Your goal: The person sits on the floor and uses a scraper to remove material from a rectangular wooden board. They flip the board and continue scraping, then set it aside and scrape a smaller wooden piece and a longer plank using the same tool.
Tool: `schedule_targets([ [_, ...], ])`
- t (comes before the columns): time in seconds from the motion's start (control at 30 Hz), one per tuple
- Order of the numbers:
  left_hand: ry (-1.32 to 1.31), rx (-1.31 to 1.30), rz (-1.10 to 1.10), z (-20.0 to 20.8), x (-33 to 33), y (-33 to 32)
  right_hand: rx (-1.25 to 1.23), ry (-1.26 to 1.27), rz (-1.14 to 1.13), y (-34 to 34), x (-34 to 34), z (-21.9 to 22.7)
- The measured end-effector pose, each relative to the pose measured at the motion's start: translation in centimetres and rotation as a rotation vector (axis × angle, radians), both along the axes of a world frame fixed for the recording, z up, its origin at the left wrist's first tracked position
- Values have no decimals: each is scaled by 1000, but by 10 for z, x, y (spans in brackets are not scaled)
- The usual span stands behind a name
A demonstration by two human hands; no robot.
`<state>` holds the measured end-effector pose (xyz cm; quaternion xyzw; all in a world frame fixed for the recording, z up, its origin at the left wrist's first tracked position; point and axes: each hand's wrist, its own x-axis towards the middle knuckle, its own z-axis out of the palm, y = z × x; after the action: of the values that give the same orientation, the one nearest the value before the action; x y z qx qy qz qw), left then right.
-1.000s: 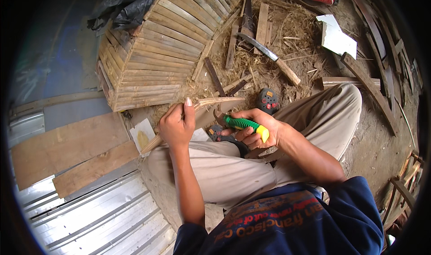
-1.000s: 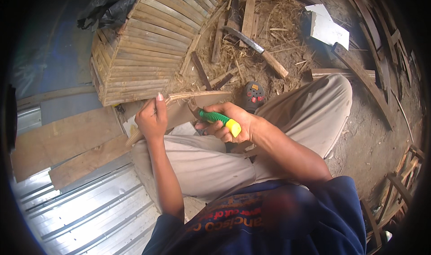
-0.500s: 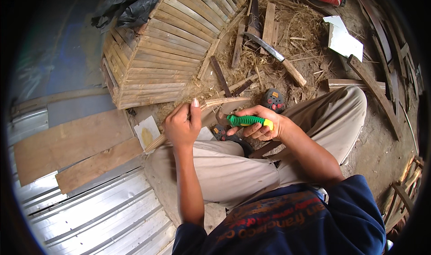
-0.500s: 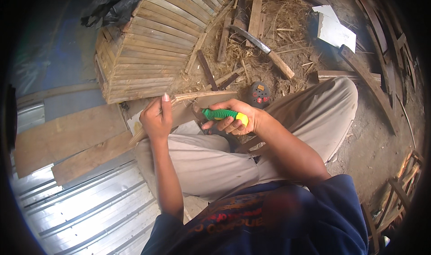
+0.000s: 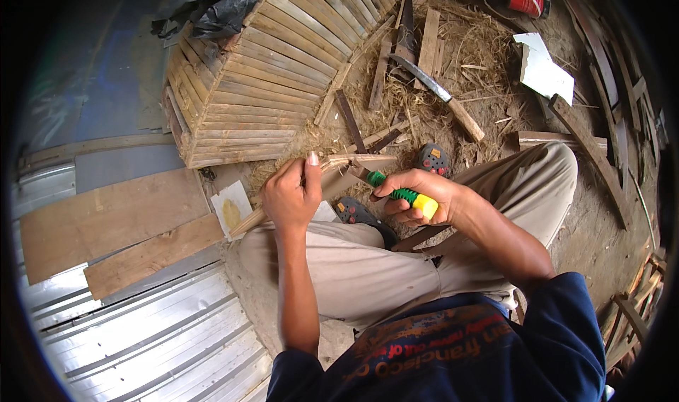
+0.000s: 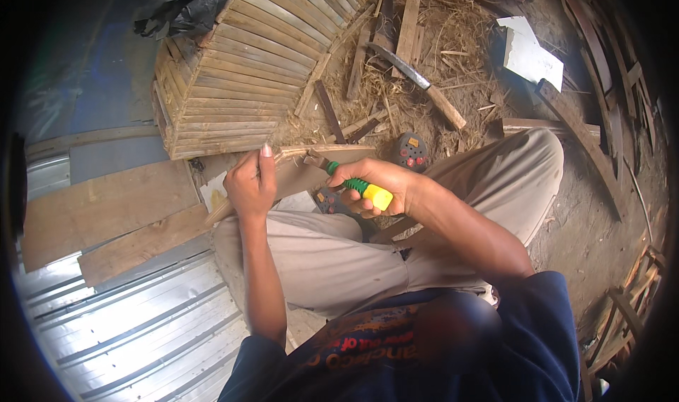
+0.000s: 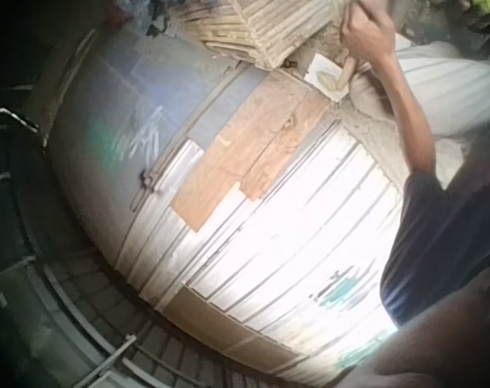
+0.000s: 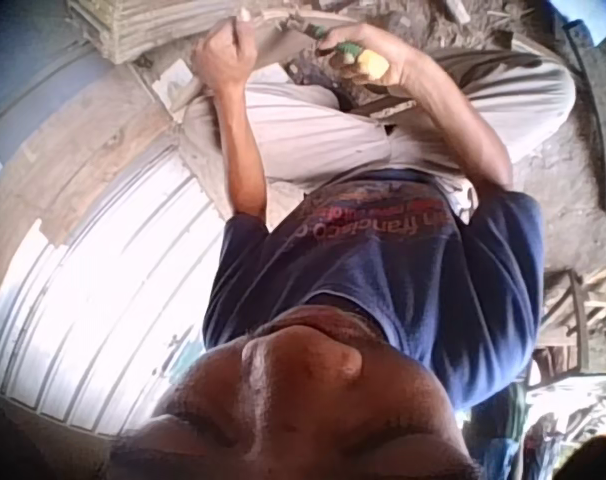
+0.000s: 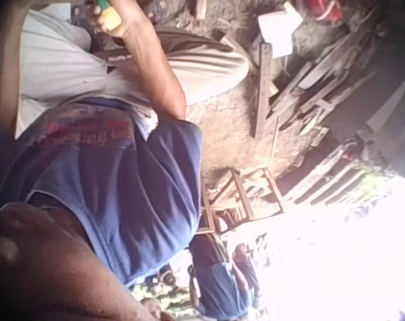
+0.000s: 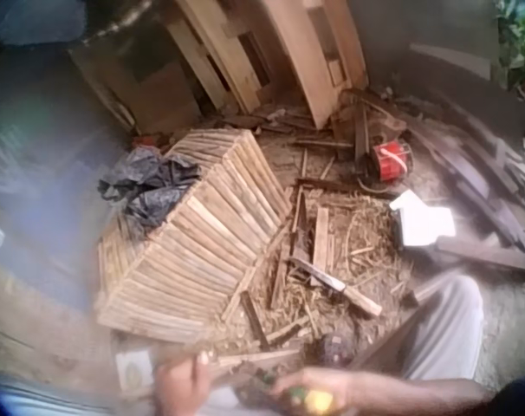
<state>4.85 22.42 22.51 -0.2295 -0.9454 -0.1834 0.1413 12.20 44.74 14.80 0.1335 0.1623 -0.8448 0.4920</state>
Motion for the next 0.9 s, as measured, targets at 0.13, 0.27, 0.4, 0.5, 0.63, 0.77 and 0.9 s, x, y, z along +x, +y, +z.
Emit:
schedule_targets([
  [0.13, 18, -3, 0, -1, 0, 0, 210, 89, -36, -6, 7, 7],
  [0.27, 24, 8, 1, -2, 0, 0, 290, 114, -75, -9, 7, 19],
  [0.4, 17, -21, 11, -2, 1, 0, 558, 254, -75, -10, 8, 35],
  [0.5, 37, -12, 9, -2, 2, 1, 687, 262, -96, -16, 11, 41],
  [0.63, 36, 2, 11, -1, 3, 1, 774, 264, -222, -34, 21, 35],
  [0.77, 43, -4, 10, -1, 4, 1, 784, 393, -432, -58, 32, 19],
  [0.9, 35, -16, 28, -1, 6, 0, 659, 473, -617, -68, 42, -2],
])
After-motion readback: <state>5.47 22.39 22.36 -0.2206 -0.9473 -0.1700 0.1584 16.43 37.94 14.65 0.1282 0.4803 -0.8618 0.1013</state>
